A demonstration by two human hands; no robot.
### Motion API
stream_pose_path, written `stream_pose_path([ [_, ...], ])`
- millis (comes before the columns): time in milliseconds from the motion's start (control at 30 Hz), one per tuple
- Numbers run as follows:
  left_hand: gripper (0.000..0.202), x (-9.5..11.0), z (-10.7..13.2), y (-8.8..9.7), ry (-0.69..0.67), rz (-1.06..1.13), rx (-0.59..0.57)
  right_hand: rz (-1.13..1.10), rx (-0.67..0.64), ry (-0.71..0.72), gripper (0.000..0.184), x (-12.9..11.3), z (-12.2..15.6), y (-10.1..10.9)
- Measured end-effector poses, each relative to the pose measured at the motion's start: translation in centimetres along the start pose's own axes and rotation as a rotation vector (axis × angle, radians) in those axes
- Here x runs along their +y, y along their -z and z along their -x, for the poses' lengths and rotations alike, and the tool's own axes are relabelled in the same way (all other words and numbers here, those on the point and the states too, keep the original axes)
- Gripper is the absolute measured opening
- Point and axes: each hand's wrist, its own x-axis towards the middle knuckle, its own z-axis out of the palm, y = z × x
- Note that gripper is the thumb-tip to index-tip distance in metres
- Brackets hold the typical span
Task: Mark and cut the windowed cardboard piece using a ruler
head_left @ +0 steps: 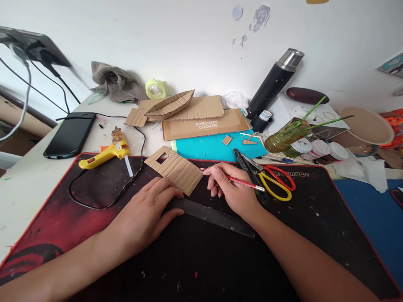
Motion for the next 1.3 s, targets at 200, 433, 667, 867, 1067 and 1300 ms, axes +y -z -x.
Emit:
stream_pose_path([
  [200,0.011,-0.1,-0.1,0.7,0.039,0.084,-0.056,-0.041,-0.035,0.001,0.046,-0.3,0.1,0.1],
  [433,0.01,-0.1,-0.4,1.4,0.039,0.128,-0.108,-0.046,-0.077,-0.042,0.058,-0.7,0.4,0.1],
  [667,0.005,-0.5,-0.1,1.9,0.068,0.238,-0.178,-0.073,-0.035,-0.105,0.046,-0.7,-0.2,0.5],
  [867,0.02,-1.3,-0.7,3.1,-0.025,0.324,-0.187,-0.014,-0.003,-0.088,0.04,-0.5,-0.2,0.3],
  [1067,0.021,-2.5,-2.0,5.3,-0.087,0.193,-0.099,0.163,0.088,0.024,0.033,-0.3,-0.2,0.7],
  [1300,0.022,-3.3,-1.7,5.2,-0.081,0.146,-0.101,0.147,0.066,-0.005,0.034,-0.3,-0.7,0.5],
])
